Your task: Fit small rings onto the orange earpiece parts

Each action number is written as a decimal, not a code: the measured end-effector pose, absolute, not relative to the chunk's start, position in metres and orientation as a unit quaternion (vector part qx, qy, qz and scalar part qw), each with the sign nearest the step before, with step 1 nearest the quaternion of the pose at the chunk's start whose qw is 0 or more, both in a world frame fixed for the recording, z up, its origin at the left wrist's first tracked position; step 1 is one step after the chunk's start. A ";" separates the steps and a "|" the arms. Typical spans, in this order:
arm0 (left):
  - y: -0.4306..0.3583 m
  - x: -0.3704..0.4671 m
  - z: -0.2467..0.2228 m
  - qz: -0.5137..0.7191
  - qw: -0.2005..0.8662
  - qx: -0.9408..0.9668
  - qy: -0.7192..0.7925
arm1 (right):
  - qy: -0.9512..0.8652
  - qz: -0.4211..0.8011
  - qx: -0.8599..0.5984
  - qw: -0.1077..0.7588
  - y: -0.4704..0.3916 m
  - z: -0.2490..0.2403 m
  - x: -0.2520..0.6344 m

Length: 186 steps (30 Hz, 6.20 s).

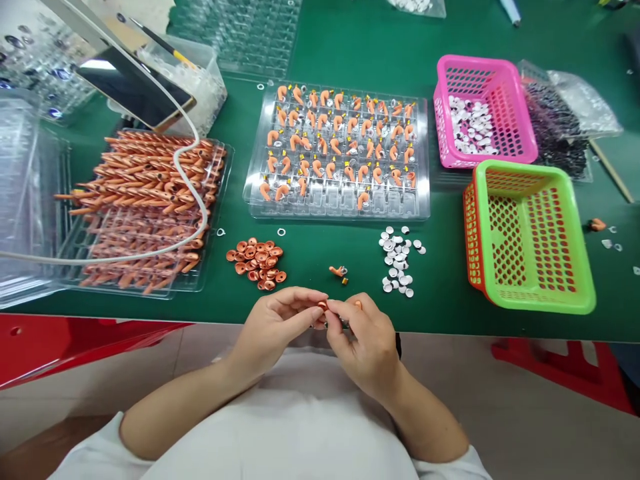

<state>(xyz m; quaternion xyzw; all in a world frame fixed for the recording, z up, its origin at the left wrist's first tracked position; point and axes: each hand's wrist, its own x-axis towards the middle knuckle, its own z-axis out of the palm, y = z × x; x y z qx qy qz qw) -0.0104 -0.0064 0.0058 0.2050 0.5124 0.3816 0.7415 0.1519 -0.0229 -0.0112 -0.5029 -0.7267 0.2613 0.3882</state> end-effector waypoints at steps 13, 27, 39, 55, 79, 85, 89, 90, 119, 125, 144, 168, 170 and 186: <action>-0.001 -0.001 0.008 0.374 0.719 0.217 0.545 | -0.727 0.257 -0.511 0.380 -0.021 -0.010 0.151; -0.001 0.003 0.008 0.385 0.694 0.240 0.559 | -0.746 0.242 -0.485 0.386 -0.024 -0.014 0.152; 0.000 0.001 0.008 0.355 0.726 0.241 0.538 | -0.730 0.242 -0.508 0.389 -0.024 -0.014 0.154; 0.001 0.001 0.011 0.363 0.719 0.242 0.542 | -0.656 0.363 -0.536 0.389 -0.021 -0.006 0.160; 0.003 0.003 0.012 0.370 0.710 0.240 0.549 | -0.703 0.427 -0.440 0.359 -0.026 -0.004 0.177; 0.000 0.002 0.013 0.364 0.731 0.247 0.522 | -0.704 0.399 -0.464 0.361 -0.023 -0.003 0.171; -0.003 -0.001 0.008 0.348 0.748 0.282 0.489 | -0.668 0.442 -0.481 0.356 -0.023 -0.002 0.172; -0.004 -0.002 0.006 0.341 0.752 0.293 0.481 | -0.658 0.455 -0.483 0.356 -0.023 -0.002 0.173; -0.010 -0.010 0.001 0.419 0.632 0.464 0.458 | -0.722 0.337 -0.442 0.413 -0.012 -0.007 0.173; -0.008 -0.009 0.002 0.415 0.592 0.521 0.453 | -0.734 0.325 -0.434 0.409 -0.009 -0.011 0.172; 0.001 -0.006 0.008 0.377 0.701 0.312 0.519 | -0.663 0.337 -0.545 0.386 -0.012 -0.005 0.171; 0.001 -0.001 0.006 0.355 0.679 0.386 0.514 | -0.572 0.462 -0.511 0.446 -0.015 -0.016 0.165; 0.001 -0.001 0.006 0.354 0.668 0.398 0.520 | -0.570 0.472 -0.506 0.442 -0.015 -0.017 0.165; 0.000 0.001 0.009 0.346 0.668 0.393 0.529 | -0.684 0.366 -0.483 0.407 -0.008 -0.009 0.174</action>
